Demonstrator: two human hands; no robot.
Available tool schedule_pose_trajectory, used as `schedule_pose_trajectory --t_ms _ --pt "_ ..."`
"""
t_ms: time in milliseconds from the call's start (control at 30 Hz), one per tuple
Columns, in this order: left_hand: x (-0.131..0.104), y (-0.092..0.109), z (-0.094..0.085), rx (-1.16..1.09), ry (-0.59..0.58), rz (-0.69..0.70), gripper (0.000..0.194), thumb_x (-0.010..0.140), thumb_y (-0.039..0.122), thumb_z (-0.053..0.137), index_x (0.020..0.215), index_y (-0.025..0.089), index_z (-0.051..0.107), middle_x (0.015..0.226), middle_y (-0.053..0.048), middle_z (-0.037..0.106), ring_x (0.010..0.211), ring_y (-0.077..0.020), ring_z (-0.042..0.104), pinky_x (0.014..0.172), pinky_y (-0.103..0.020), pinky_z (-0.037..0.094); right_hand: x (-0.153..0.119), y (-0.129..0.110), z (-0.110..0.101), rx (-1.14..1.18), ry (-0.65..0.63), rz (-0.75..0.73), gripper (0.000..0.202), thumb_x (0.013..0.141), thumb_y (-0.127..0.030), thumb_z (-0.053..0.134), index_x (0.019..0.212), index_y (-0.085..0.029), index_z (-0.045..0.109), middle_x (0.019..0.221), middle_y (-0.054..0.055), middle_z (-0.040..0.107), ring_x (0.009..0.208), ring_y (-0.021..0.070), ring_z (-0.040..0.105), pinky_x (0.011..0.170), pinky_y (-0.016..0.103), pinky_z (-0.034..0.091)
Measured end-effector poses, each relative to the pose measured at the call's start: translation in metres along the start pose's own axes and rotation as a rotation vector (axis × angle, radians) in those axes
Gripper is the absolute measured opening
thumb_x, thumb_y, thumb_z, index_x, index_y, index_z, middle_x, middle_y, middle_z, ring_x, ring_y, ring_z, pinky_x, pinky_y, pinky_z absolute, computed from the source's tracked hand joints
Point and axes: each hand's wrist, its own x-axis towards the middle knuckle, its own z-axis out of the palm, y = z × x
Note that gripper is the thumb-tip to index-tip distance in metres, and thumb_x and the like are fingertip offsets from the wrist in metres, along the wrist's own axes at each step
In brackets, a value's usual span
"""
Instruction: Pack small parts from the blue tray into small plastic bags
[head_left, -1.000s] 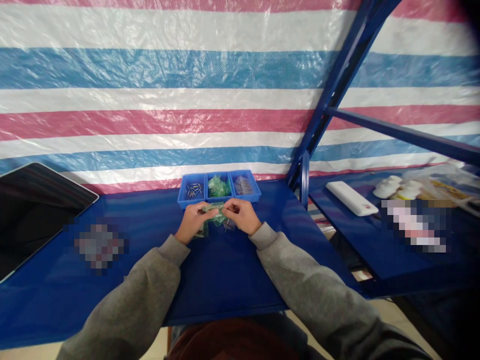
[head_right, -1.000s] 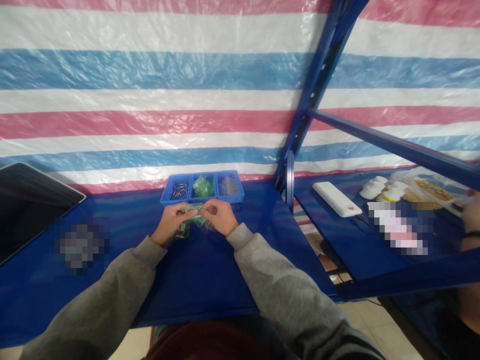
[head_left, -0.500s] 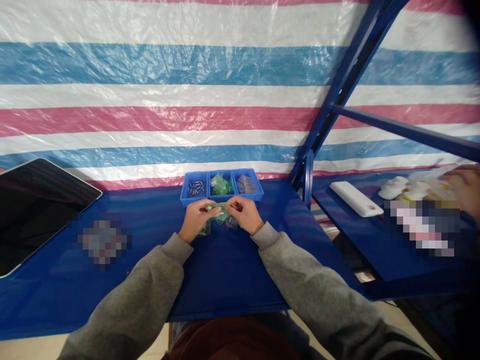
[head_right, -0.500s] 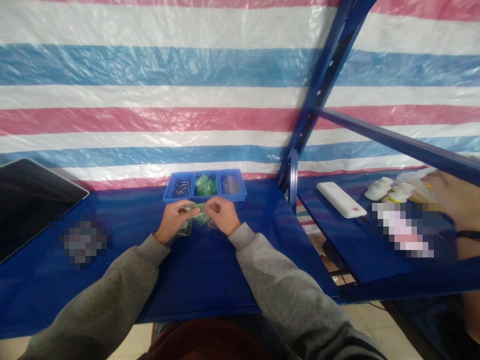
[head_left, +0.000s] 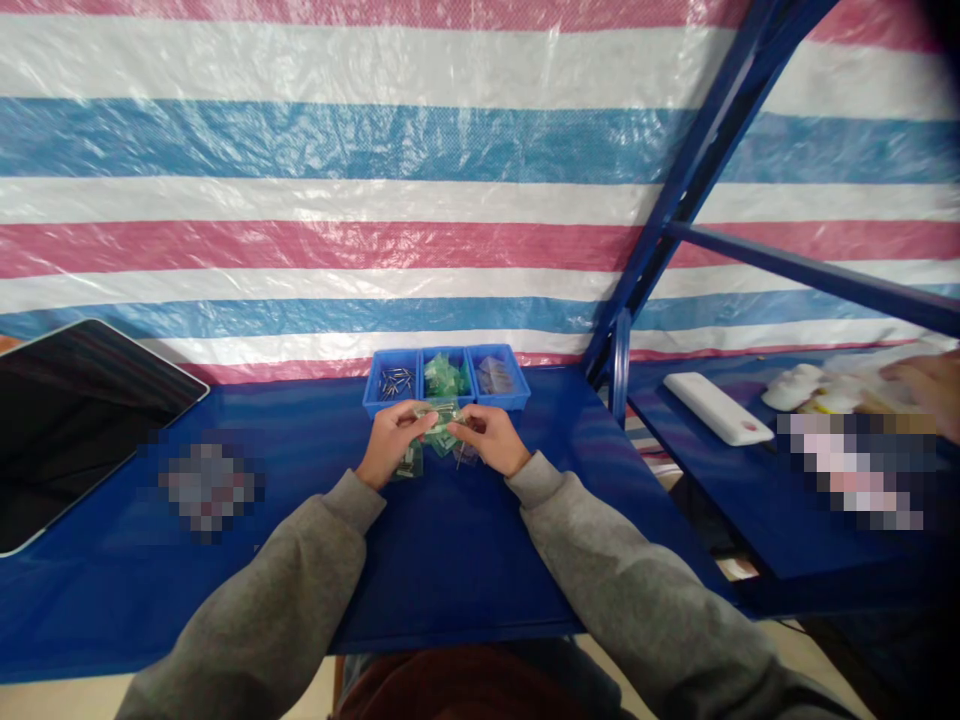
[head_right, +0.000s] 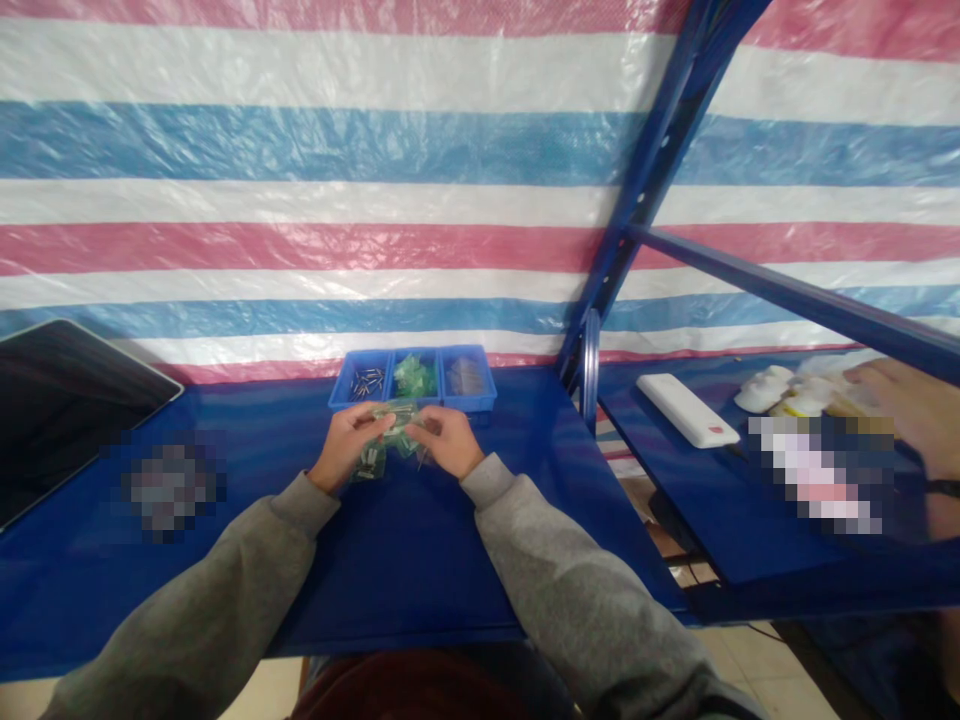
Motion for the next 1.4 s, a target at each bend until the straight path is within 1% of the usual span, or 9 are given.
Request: schedule_pose_trajectory --t_ms 300,467,600,700,900,1000,1100,1233,1400 --pt "0.0002 -0.0028 0.0001 -0.007 -0.017 0.003 0.028 0.069 0.037 0.067 0.081 0.012 0.065 0.07 -0.002 0.062 0.059 -0.0125 0.054 0.054 -0.023 0.042 -0.0002 0.001 0.0 0.025 -0.045 0.033 0.033 0.075 -0.044 0.06 0.06 -0.016 0.051 0.052 -0.004 0.043 0.049 0.0094 0.039 0.047 0.022 0.032" --pt "0.0 -0.0029 0.001 0.028 -0.036 0.032 0.028 0.07 0.038 0.066 0.08 0.012 0.065 0.071 -0.002 0.062 0.061 -0.0127 0.054 0.057 -0.023 0.042 0.0 -0.0019 -0.0008 0.025 -0.011 0.045 0.035 0.073 -0.048 0.06 0.06 -0.017 0.052 0.053 -0.003 0.047 0.051 0.0109 0.044 0.049 0.022 0.035" --pt "-0.0008 0.0 0.0024 0.028 -0.061 0.026 0.027 0.071 0.037 0.065 0.082 0.012 0.065 0.072 -0.001 0.062 0.061 -0.0119 0.053 0.057 -0.023 0.041 0.0005 -0.003 -0.0006 0.064 0.011 0.063 0.032 0.074 -0.047 0.06 0.065 -0.017 0.054 0.056 -0.002 0.05 0.052 0.0115 0.046 0.05 0.023 0.037" --pt "-0.0013 0.002 0.0034 0.028 -0.087 0.013 0.027 0.071 0.037 0.065 0.082 0.012 0.065 0.072 -0.001 0.061 0.062 -0.0119 0.053 0.057 -0.023 0.041 0.0008 -0.0039 -0.0006 0.112 -0.01 0.077 0.028 0.074 -0.045 0.06 0.069 -0.017 0.055 0.058 -0.002 0.051 0.05 0.0107 0.046 0.048 0.022 0.037" --pt "-0.0018 0.002 0.0051 -0.011 -0.096 0.026 0.027 0.072 0.036 0.064 0.082 0.012 0.063 0.074 -0.002 0.06 0.064 -0.0122 0.052 0.057 -0.022 0.041 0.0007 -0.0056 -0.0018 0.158 -0.045 0.086 0.028 0.074 -0.044 0.06 0.068 -0.017 0.053 0.052 -0.004 0.05 0.046 0.0096 0.045 0.047 0.022 0.037" --pt "-0.0021 0.0014 0.0059 -0.037 -0.101 0.018 0.031 0.072 0.036 0.065 0.091 0.012 0.063 0.08 -0.003 0.061 0.065 -0.0125 0.053 0.056 -0.023 0.043 0.0006 -0.0055 -0.0023 0.151 -0.027 0.09 0.029 0.075 -0.044 0.059 0.068 -0.017 0.051 0.051 -0.004 0.049 0.045 0.0099 0.045 0.046 0.022 0.037" --pt "-0.0025 0.0005 0.0061 -0.041 -0.123 0.005 0.034 0.072 0.037 0.065 0.094 0.012 0.062 0.079 -0.004 0.062 0.063 -0.0123 0.053 0.056 -0.023 0.043 0.001 -0.0049 -0.0023 0.137 0.018 0.071 0.029 0.076 -0.043 0.058 0.066 -0.017 0.05 0.052 -0.004 0.048 0.047 0.0103 0.045 0.047 0.022 0.036" --pt "-0.0026 -0.0006 0.0052 -0.026 -0.172 -0.007 0.033 0.072 0.039 0.064 0.087 0.01 0.064 0.074 -0.004 0.063 0.064 -0.0138 0.055 0.055 -0.023 0.043 0.002 -0.0025 -0.0008 0.122 0.056 0.063 0.029 0.077 -0.044 0.057 0.067 -0.017 0.052 0.053 -0.003 0.049 0.049 0.0105 0.045 0.048 0.022 0.037" --pt "-0.0024 -0.0009 0.0045 -0.008 -0.146 -0.016 0.031 0.07 0.037 0.067 0.084 0.01 0.066 0.071 -0.003 0.063 0.059 -0.0119 0.053 0.054 -0.023 0.042 0.0029 -0.0001 0.0005 0.089 0.077 0.046 0.029 0.076 -0.044 0.058 0.066 -0.017 0.053 0.054 -0.003 0.049 0.051 0.0113 0.046 0.05 0.023 0.038"
